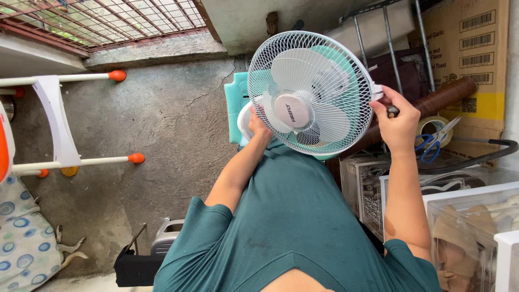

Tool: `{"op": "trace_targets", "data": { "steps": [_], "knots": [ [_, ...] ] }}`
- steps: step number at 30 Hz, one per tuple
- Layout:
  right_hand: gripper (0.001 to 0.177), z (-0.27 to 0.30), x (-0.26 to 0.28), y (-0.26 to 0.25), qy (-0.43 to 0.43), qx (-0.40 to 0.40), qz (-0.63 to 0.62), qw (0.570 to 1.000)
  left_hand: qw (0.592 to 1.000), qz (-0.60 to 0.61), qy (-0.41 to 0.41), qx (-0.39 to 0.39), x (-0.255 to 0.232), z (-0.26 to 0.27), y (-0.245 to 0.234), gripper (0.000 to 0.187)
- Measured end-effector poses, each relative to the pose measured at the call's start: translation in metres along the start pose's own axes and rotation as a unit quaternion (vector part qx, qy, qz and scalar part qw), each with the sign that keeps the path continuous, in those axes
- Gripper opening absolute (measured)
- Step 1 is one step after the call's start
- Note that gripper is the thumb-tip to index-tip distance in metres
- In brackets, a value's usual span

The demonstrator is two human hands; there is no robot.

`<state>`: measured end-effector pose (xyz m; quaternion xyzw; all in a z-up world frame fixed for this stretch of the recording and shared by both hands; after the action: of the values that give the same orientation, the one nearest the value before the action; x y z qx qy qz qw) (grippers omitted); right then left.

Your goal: The person assembles a small electric fan by attaching the front and rear wire cages to the fan head, aligning the blades, and securing the components. The person handles the fan parts and a screwdriver to complete the assembly.

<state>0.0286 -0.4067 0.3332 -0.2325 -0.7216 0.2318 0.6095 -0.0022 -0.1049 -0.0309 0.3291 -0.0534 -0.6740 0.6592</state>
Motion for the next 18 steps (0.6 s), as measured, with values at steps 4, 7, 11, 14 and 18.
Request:
{"op": "trace_targets", "data": {
  "steps": [4, 7, 11, 14, 18],
  "knots": [
    [0.036, -0.004, 0.001, 0.003, -0.013, 0.006, -0.035, 0.999, 1.000, 0.006, -0.015, -0.013, -0.001, 0.000, -0.001, 0.050],
    [0.036, -0.009, 0.004, 0.004, 0.042, 0.008, -0.048, 0.998, 1.000, 0.006, -0.015, -0.015, -0.001, 0.001, 0.001, 0.052],
    [0.040, -0.011, 0.009, 0.001, 0.012, 0.020, -0.035, 0.999, 0.999, -0.011, -0.013, -0.031, -0.002, 0.003, 0.002, 0.054],
    [0.042, -0.011, 0.005, 0.002, 0.029, 0.029, -0.035, 0.999, 1.000, -0.009, -0.011, -0.024, -0.001, 0.003, 0.004, 0.052],
    [0.042, -0.014, 0.004, 0.000, 0.010, 0.026, -0.051, 0.998, 0.997, -0.050, 0.031, -0.047, 0.000, 0.002, 0.009, 0.050]
  ]
}}
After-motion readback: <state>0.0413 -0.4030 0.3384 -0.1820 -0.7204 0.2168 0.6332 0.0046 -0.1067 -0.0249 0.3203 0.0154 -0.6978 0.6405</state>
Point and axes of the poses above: each hand's wrist, its own z-axis away from the middle knuckle, its own y-axis out of the palm, x = y × z, the point moved 2 cm from there along -z, towards the middle knuckle, and after that the axes turned 2 degrees about z, right-handed, at the moved point
